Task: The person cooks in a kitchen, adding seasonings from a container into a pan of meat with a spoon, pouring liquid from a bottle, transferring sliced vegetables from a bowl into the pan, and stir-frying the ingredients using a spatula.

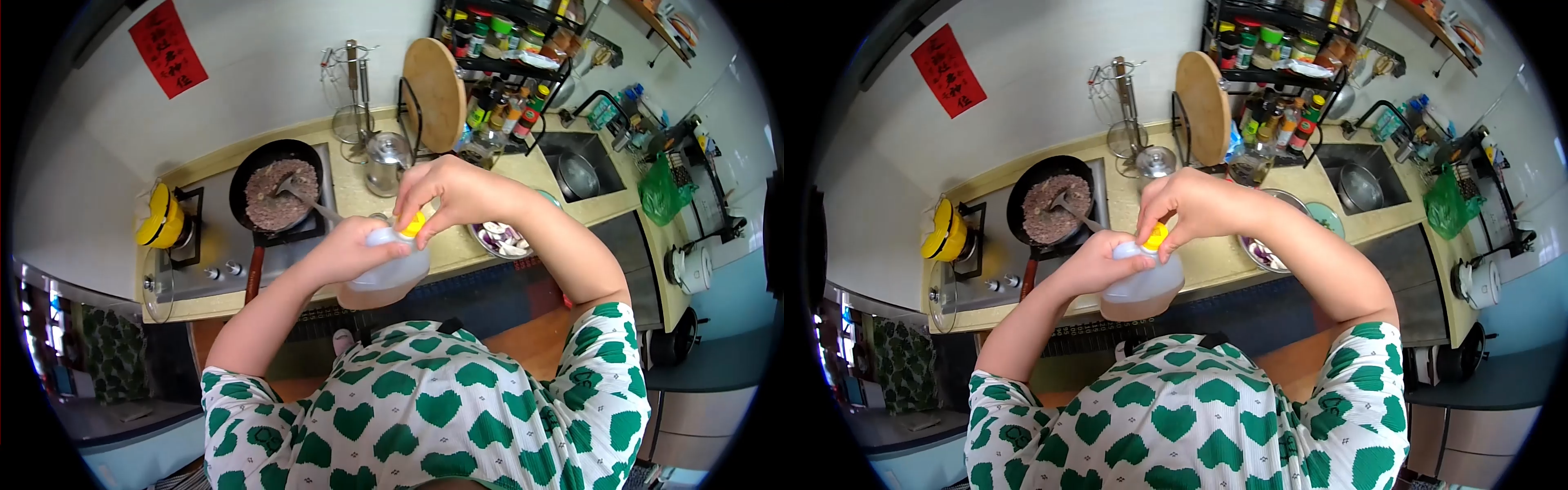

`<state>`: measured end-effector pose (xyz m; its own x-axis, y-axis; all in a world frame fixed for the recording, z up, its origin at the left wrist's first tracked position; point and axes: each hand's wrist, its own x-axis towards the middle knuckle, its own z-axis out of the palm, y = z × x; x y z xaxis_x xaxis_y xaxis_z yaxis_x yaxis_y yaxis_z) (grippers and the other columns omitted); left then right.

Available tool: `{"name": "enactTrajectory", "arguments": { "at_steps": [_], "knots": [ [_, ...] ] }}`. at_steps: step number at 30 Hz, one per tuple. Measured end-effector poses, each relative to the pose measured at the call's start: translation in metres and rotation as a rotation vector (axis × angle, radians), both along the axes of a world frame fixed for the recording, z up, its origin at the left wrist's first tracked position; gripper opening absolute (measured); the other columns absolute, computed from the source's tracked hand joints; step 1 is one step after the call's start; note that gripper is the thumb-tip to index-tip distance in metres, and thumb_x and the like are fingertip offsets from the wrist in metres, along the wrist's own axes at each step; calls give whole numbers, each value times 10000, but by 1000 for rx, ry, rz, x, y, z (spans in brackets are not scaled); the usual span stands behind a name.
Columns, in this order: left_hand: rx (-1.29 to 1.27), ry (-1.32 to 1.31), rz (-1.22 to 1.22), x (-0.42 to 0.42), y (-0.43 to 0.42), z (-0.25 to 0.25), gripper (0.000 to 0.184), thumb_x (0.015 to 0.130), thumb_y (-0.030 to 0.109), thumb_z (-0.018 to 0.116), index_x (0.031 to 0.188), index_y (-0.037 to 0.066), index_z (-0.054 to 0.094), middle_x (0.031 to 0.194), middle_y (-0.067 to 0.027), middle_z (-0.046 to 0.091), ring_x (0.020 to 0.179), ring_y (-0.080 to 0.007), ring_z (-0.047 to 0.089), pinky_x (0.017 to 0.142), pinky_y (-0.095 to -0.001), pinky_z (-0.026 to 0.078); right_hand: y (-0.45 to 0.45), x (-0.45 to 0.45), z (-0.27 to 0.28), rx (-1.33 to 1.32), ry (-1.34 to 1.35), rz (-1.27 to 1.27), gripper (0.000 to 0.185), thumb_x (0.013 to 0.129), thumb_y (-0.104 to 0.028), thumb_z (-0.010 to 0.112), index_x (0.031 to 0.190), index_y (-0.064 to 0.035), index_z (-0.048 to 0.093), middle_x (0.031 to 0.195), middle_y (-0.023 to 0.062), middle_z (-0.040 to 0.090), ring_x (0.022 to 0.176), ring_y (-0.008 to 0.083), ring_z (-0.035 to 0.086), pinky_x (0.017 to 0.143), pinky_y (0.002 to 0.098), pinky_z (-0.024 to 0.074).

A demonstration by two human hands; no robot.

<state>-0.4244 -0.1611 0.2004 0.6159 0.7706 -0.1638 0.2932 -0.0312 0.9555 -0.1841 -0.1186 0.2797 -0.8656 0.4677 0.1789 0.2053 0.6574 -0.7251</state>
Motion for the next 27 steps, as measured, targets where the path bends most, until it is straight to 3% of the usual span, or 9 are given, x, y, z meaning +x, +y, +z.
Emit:
{"name": "enactTrajectory", "arguments": {
  "at_steps": [2,4,9,12,13,16,17,20,27],
  "knots": [
    [-3,-30,0,24,0,-17,357,913,363,774,1006,20,743,842,-36,724,768,-96,652,703,-288,532,-11,15,8,75,-100,-110,303,689,-162,914,939,-57,779,878,77,694,832,247,684,720,340,543],
    [-1,-20,-8,49,-3,-25,355,917,353,770,1024,16,739,852,-38,727,768,-98,654,703,-284,533,-23,27,-8,295,-233,-274,395,848,-407,778,800,-23,702,739,137,634,692,323,653,639,396,527],
    [-58,-33,21,95,-16,-25,295,923,242,775,1098,10,726,904,-23,733,806,-73,642,735,-255,529,-35,63,-8,406,-951,-622,500,960,-523,584,994,-52,752,767,131,690,731,303,704,647,416,558],
    [-9,-23,-13,111,-17,-32,265,912,234,786,1054,17,735,889,-23,734,802,-70,638,735,-260,525,-44,107,-18,727,-347,-301,471,958,-508,585,1119,-89,728,866,92,669,827,263,684,679,399,551],
    [-4,-23,-68,114,-17,-32,251,907,229,790,1038,21,738,889,-22,735,809,-68,636,743,-263,523,-50,111,-15,787,-328,-85,426,963,-479,580,1193,-126,643,900,60,607,876,250,648,694,382,541],
    [48,-3,-238,121,-9,-28,225,891,230,803,997,39,751,883,-16,737,818,-67,633,756,-267,517,-52,128,-34,958,-261,178,466,887,-535,632,1177,-170,624,817,26,522,677,232,572,590,354,512],
    [85,13,-292,125,-6,-34,224,884,242,807,986,49,758,875,-13,738,811,-70,634,753,-266,515,-51,133,-36,1078,-224,229,389,860,-471,682,1082,-163,598,792,22,497,652,211,564,539,333,488],
    [25,-57,-297,140,-7,-27,189,888,202,791,999,52,760,901,-7,742,846,-66,640,775,-262,517,-48,138,-52,841,-269,213,279,909,-352,634,1051,-137,526,804,78,582,692,300,648,537,421,517],
    [52,-97,98,173,-28,-42,174,900,122,751,1045,26,741,937,-16,737,857,-89,658,783,-286,534,-78,126,-47,278,-268,-643,256,887,-263,708,916,-70,543,738,155,647,683,373,666,614,462,529]
  ]
}}
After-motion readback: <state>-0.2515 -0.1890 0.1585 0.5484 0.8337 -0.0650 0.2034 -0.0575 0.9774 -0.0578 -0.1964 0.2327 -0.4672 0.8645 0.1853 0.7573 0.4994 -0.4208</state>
